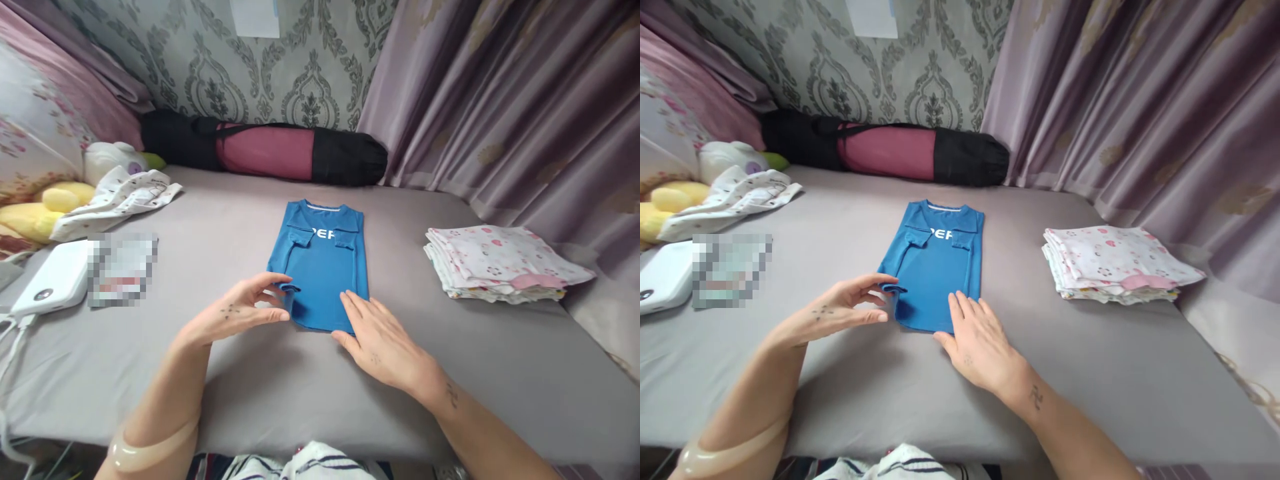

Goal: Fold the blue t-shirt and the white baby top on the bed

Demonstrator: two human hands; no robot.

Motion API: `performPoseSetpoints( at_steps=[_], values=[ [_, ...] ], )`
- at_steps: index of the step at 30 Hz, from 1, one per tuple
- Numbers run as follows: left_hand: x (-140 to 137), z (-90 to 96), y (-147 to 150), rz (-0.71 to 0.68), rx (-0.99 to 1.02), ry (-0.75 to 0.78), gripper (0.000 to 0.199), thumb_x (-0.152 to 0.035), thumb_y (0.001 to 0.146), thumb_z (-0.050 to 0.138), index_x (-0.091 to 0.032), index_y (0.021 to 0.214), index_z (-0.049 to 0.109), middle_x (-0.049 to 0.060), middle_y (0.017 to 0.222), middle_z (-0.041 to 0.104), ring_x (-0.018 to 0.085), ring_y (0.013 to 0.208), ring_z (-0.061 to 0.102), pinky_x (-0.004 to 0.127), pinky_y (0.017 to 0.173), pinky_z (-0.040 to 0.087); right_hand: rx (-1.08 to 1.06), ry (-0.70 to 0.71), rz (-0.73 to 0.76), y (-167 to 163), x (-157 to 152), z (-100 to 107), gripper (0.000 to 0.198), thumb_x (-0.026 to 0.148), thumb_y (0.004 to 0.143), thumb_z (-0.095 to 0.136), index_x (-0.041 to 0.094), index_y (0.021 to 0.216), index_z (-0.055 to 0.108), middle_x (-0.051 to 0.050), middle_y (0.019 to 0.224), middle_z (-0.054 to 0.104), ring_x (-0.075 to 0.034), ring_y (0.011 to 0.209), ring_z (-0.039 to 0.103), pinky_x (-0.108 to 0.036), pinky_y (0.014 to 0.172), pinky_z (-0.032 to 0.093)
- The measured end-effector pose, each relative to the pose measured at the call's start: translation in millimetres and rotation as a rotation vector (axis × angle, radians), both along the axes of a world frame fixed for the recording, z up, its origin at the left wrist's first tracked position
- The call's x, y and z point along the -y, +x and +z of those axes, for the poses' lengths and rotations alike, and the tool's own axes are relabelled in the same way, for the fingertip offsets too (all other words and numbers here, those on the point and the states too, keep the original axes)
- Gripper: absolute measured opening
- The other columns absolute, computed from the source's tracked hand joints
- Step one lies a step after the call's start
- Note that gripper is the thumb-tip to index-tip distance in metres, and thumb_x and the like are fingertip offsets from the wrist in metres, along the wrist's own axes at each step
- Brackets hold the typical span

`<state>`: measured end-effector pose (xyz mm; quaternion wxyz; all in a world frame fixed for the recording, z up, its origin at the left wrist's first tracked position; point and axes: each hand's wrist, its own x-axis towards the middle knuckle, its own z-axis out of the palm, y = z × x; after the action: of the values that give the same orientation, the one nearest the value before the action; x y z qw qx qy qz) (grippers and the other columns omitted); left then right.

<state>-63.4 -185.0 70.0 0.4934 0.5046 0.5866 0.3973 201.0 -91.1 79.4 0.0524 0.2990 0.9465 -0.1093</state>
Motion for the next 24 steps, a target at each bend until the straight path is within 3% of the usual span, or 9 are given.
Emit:
performPoseSetpoints(
  at_steps=[4, 9, 15, 20, 22, 24],
  values=[
    [0, -7.7, -2, 0.011, 0.011, 0.058, 0.064, -0.039, 0.075, 0.074, -0.025, 0.133, 0.050, 0.012, 0.124, 0.060, 0.021, 0.100, 0.061, 0.031, 0.079, 0.054, -0.082, -0.049, 0.019, 10, -8, 4, 0.067, 0.044, 0.091, 0.053, 0.015, 0.148, 0.033, -0.015, 0.136, 0.051, -0.028, 0.122, 0.050, -0.043, 0.102, 0.042],
    [-5, -13.6, -3, 0.140, -0.097, 0.099, 0.055, -0.039, 0.079, 0.066, -0.019, 0.129, 0.053, 0.010, 0.106, 0.065, 0.019, 0.085, 0.063, 0.030, 0.074, 0.053, -0.087, -0.098, 0.055, 15, -16, 1, 0.072, 0.038, 0.085, 0.063, 0.018, 0.147, 0.032, -0.012, 0.121, 0.055, -0.027, 0.112, 0.052, -0.041, 0.096, 0.044],
    [-12, -12.6, -2, 0.271, -0.331, 0.122, 0.030, -0.033, 0.075, 0.057, -0.017, 0.099, 0.067, 0.005, 0.085, 0.067, 0.017, 0.073, 0.059, 0.030, 0.068, 0.048, -0.074, -0.109, 0.060, 14, -18, 1, 0.069, 0.037, 0.084, 0.065, 0.019, 0.144, 0.036, -0.011, 0.120, 0.055, -0.026, 0.111, 0.052, -0.040, 0.094, 0.044],
    [-12, -4.1, -1, 0.333, -0.516, 0.217, 0.021, -0.035, 0.067, 0.059, -0.022, 0.079, 0.071, 0.006, 0.103, 0.069, 0.026, 0.098, 0.058, 0.040, 0.091, 0.045, -0.071, -0.092, 0.059, 13, -18, 2, 0.063, 0.037, 0.085, 0.064, 0.018, 0.140, 0.041, -0.011, 0.119, 0.055, -0.026, 0.109, 0.052, -0.039, 0.093, 0.045],
    [-12, -0.7, 0, 0.366, -0.466, 0.190, 0.022, -0.036, 0.066, 0.061, -0.022, 0.079, 0.072, 0.006, 0.106, 0.070, 0.027, 0.101, 0.058, 0.039, 0.091, 0.046, -0.072, -0.074, 0.063, 12, -18, 1, 0.058, 0.035, 0.087, 0.061, 0.017, 0.138, 0.042, -0.011, 0.119, 0.056, -0.026, 0.108, 0.053, -0.039, 0.093, 0.045],
    [-12, 1.3, 1, 0.370, -0.345, 0.106, 0.026, -0.036, 0.066, 0.061, -0.020, 0.084, 0.073, 0.005, 0.097, 0.072, 0.025, 0.093, 0.061, 0.034, 0.083, 0.048, -0.075, -0.048, 0.062, 12, -18, 1, 0.050, 0.032, 0.089, 0.057, 0.016, 0.135, 0.045, -0.011, 0.118, 0.056, -0.025, 0.107, 0.053, -0.039, 0.092, 0.045]
  ],
)
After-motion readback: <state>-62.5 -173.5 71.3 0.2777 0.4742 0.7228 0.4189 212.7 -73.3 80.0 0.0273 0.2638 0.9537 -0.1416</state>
